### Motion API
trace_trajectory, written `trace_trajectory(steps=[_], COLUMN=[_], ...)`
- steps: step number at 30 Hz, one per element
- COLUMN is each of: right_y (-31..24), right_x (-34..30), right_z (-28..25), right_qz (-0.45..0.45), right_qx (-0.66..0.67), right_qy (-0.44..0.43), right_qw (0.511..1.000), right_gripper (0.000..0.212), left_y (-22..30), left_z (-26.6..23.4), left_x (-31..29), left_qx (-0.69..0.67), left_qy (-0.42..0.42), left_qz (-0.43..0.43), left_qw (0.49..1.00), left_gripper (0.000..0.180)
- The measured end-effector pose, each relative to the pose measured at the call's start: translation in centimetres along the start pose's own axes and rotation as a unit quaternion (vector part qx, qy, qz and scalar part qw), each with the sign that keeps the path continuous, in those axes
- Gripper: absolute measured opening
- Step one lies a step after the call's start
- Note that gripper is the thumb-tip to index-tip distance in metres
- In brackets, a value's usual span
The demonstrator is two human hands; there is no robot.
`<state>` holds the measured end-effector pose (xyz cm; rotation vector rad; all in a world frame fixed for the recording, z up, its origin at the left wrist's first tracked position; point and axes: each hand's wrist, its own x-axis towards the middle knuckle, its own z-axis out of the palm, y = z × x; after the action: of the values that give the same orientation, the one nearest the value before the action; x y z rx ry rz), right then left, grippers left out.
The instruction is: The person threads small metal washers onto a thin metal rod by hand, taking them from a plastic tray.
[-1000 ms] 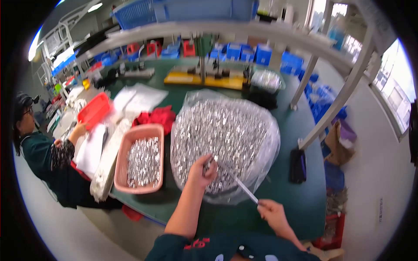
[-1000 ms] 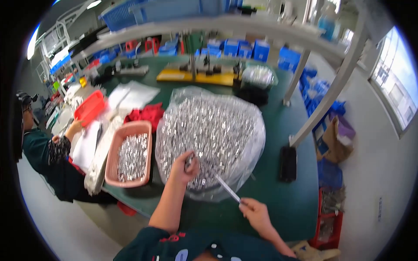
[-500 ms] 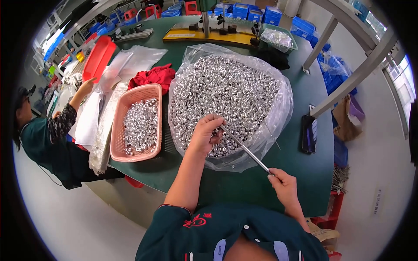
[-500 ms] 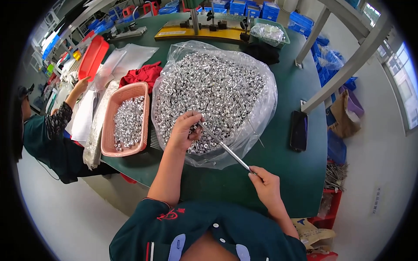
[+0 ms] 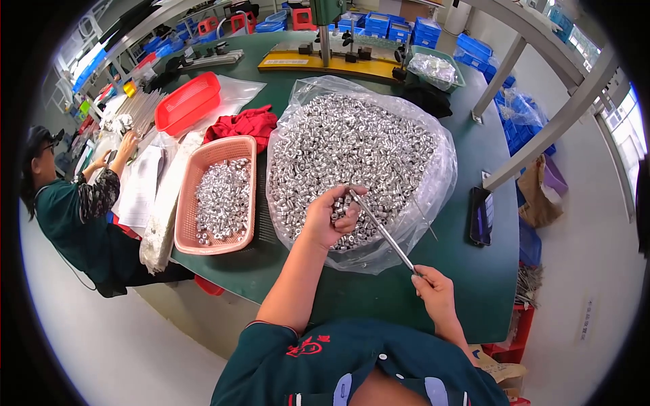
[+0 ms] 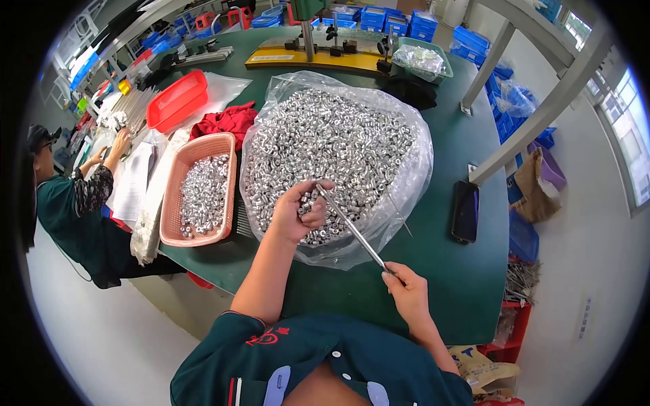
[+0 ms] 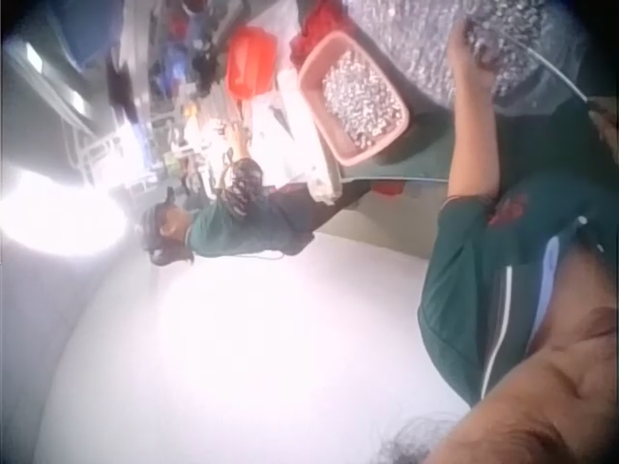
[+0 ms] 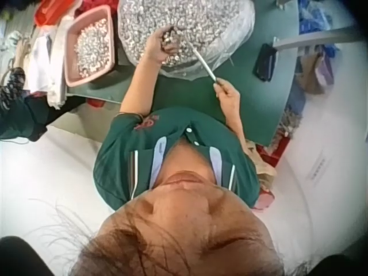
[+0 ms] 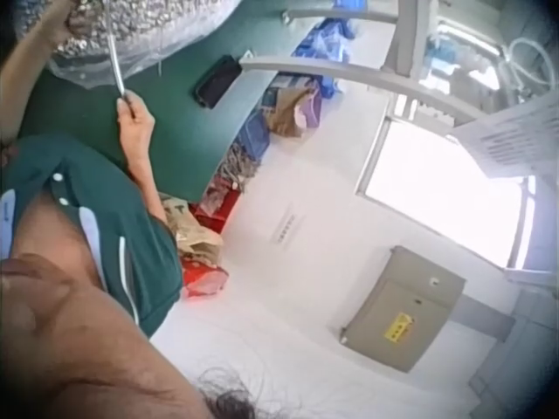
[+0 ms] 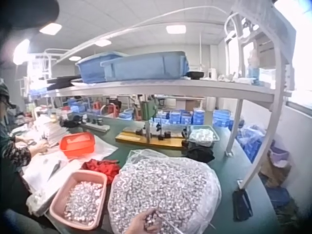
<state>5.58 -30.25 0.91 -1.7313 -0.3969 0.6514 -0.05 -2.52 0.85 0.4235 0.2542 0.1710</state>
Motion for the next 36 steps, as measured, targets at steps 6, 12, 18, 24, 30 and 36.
trace_trajectory(steps=[6,12,18,24,30,36], right_y=[-0.2,-0.4,-2.5,-2.8,-2.4,-1.4], right_x=[-0.5,-0.8,-1.2,-1.1,-0.9,-0.3], right_z=[-0.9,-0.9,0.0,0.9,0.7,0.6], right_qz=[0.013,-0.003,-0.143,-0.209,-0.195,-0.179], right_qx=[0.011,-0.012,-0.198,-0.257,-0.249,-0.199], right_qy=[-0.014,-0.018,0.049,0.083,0.078,0.062], right_qw=[1.0,1.0,0.968,0.94,0.946,0.961], right_gripper=[0.022,0.022,0.021,0.02,0.02,0.02], left_y=[0.1,0.0,-1.1,-1.2,-0.4,-1.0], left_z=[-1.0,0.0,0.8,1.4,0.5,0.4], left_x=[0.0,-0.1,0.2,0.2,0.0,0.2], left_qx=[-0.001,0.072,0.265,0.212,0.131,0.115], left_qy=[-0.041,0.049,0.137,0.179,0.104,0.035], left_qz=[0.019,0.068,0.167,0.228,0.167,0.036], left_qw=[0.999,0.994,0.94,0.933,0.972,0.992], left_gripper=[0.028,0.012,0.014,0.014,0.011,0.015])
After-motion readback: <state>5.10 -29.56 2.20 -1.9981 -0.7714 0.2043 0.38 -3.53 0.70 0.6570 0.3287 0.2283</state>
